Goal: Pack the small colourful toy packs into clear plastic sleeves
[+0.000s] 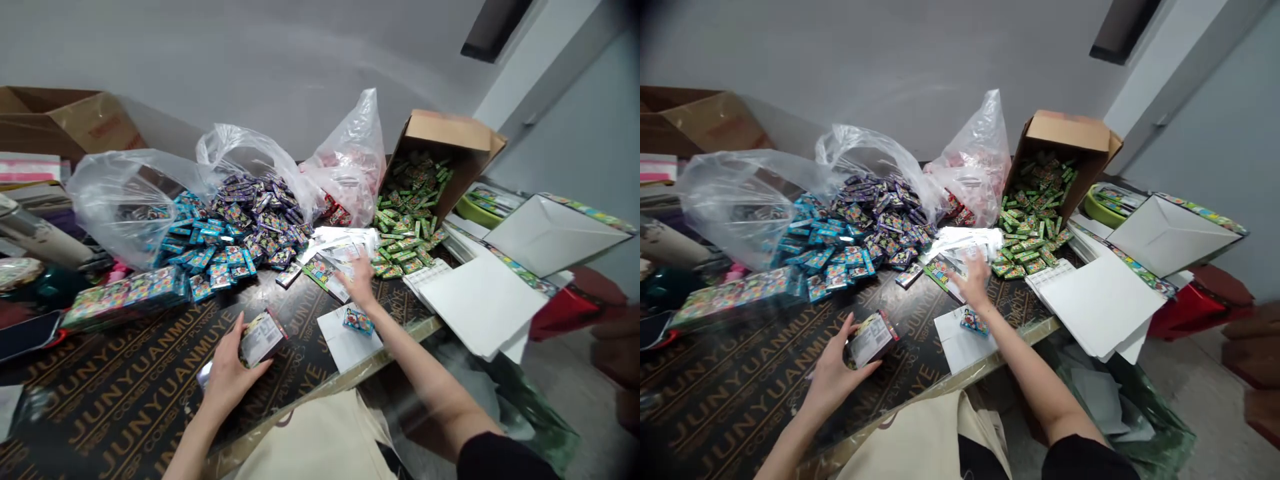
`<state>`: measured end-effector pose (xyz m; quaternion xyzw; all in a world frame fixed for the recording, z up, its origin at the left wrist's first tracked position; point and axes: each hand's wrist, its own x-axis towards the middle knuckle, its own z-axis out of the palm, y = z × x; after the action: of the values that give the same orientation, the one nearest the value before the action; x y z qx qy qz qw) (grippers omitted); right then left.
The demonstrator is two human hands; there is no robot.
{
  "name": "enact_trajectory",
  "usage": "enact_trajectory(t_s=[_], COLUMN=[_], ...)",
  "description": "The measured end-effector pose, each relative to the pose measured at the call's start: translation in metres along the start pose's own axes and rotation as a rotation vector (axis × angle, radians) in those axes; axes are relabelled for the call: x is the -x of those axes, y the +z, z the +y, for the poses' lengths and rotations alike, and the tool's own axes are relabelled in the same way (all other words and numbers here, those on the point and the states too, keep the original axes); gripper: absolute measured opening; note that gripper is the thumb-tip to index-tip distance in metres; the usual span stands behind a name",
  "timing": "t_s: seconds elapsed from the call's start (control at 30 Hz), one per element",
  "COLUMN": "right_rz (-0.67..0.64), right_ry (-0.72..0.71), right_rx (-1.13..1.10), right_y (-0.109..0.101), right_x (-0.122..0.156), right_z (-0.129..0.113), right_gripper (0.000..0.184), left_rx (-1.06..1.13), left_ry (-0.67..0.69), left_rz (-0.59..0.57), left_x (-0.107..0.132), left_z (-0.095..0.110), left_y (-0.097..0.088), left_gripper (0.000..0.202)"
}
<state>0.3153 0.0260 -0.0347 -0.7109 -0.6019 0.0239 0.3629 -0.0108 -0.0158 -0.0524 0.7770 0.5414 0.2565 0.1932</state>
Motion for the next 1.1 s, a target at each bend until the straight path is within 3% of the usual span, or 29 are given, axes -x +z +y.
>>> enact_trajectory(t_s=[0.07, 0.13, 0.23, 0.37, 0.47, 0.53, 0.6, 0.67, 0.73, 0.8, 0.9, 0.97, 1.1], right_rz=[0.178, 0.172, 0.047, 0.063, 0.171, 0.182, 0.107, -0.029, -0.169, -0.283, -0.411, -0.484, -0.597], right_ry=[0.344, 0.548, 0.526, 0.423, 0.338, 0.181, -0.013, -0.180, -0.318, -0.445, -0.584, -0.615, -0.651], right_rx=[0.168, 0.259, 0.298, 0.357, 0.371, 0.317, 0.223, 0.114, 0.021, -0.027, -0.096, -0.212, -0.463], right_y=[-0.010, -0.016, -0.020, -0.038, -0.057, -0.062, -0.058, -0.048, -0.036, -0.025, -0.010, -0.001, 0.015], right_x=[-0.016, -0.023, -0.022, -0.010, 0.004, 0.015, 0.024, 0.033, 0.039, 0.043, 0.048, 0.051, 0.059], right_z=[0.047, 0.087, 0.122, 0.131, 0.110, 0.080, 0.039, -0.003, -0.040, -0.068, -0.091, -0.100, -0.112], right_gripper=[0.074, 0.087, 0.085, 0.074, 0.075, 0.078, 0.082, 0.084, 0.084, 0.082, 0.081, 0.083, 0.088], left_rx=[-0.142, -0.247, -0.313, -0.331, -0.342, -0.290, -0.126, 0.161, 0.435, 0.650, 0.802, 0.927, 1.249], left_ry=[0.033, 0.022, -0.014, -0.043, -0.109, -0.122, -0.083, -0.040, -0.100, -0.232, -0.340, -0.379, -0.455], left_rz=[-0.050, -0.107, -0.152, -0.161, -0.111, -0.039, 0.011, -0.043, -0.115, -0.056, 0.024, -0.011, -0.111], left_x=[0.004, 0.007, 0.010, 0.014, 0.015, 0.012, 0.007, -0.001, -0.008, -0.014, -0.016, -0.012, -0.004], left_z=[-0.014, -0.027, -0.039, -0.055, -0.061, -0.049, -0.019, 0.020, 0.055, 0.078, 0.087, 0.084, 0.078], left_y=[0.002, 0.005, 0.011, 0.008, -0.001, -0.006, -0.008, -0.005, 0.001, 0.007, 0.010, 0.008, 0.002], left_gripper=[0.094, 0.091, 0.084, 0.084, 0.080, 0.077, 0.075, 0.063, 0.054, 0.050, 0.051, 0.052, 0.035])
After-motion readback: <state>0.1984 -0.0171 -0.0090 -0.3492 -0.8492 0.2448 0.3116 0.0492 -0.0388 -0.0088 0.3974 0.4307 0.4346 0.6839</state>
